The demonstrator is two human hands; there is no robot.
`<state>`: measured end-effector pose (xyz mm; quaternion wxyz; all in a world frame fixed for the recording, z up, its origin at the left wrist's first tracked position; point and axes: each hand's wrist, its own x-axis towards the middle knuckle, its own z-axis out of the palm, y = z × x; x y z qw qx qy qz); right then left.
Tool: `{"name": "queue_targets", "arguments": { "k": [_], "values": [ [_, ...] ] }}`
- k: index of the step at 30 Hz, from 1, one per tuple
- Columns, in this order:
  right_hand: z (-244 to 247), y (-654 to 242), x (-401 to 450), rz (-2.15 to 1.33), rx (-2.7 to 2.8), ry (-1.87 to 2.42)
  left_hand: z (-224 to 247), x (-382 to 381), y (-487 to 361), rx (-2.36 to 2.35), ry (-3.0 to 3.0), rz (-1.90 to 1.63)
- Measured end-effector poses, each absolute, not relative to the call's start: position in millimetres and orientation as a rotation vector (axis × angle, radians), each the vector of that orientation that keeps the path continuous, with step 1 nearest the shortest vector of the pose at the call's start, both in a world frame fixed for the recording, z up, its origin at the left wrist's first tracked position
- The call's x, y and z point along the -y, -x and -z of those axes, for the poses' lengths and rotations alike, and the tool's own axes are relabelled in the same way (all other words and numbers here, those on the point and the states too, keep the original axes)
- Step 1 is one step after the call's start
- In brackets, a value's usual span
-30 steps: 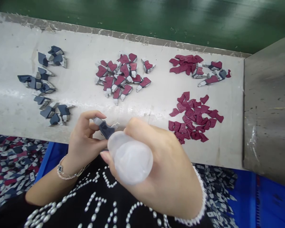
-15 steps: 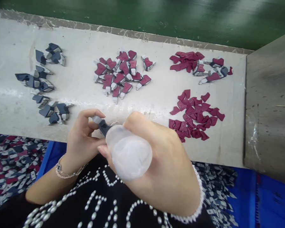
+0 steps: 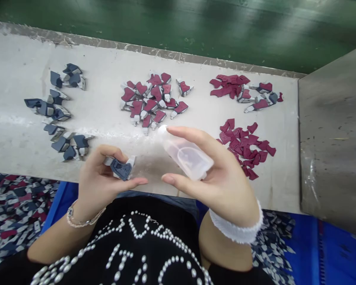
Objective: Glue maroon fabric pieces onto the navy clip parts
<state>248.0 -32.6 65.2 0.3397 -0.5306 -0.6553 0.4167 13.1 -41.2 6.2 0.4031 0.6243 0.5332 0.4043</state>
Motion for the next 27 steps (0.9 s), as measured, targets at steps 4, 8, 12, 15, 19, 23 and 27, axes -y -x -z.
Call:
{"name": "queue_targets", "arguments": {
  "k": [4, 8, 12, 15, 19, 23, 27],
  "values": [
    [-36, -244, 19, -1.402, 1.537, 1.266, -8, 43, -10, -1.380, -1.551, -0.992],
    [-12, -227, 4, -1.260, 1.646, 1.352, -7, 45, -9, -1.349, -1.428, -0.929],
    [-1, -213, -6, -1.114, 1.819, 1.398, -5, 43, -6, -1.422, -1.396, -0.906],
    [-4, -222, -3, -1.058, 1.894, 1.478, -2, 41, -4, -1.467, -1.421, -0.859],
    [-16, -268, 12, -0.851, 1.857, 1.800, 0, 40, -1, -1.393, -1.504, -0.753],
    [-12, -310, 19, -0.675, 1.745, 2.115, 1, 39, -3, -1.305, -1.584, -0.774],
    [2, -316, 14, -0.717, 1.703, 2.204, 0, 39, -8, -1.232, -1.624, -0.827]
  ]
}}
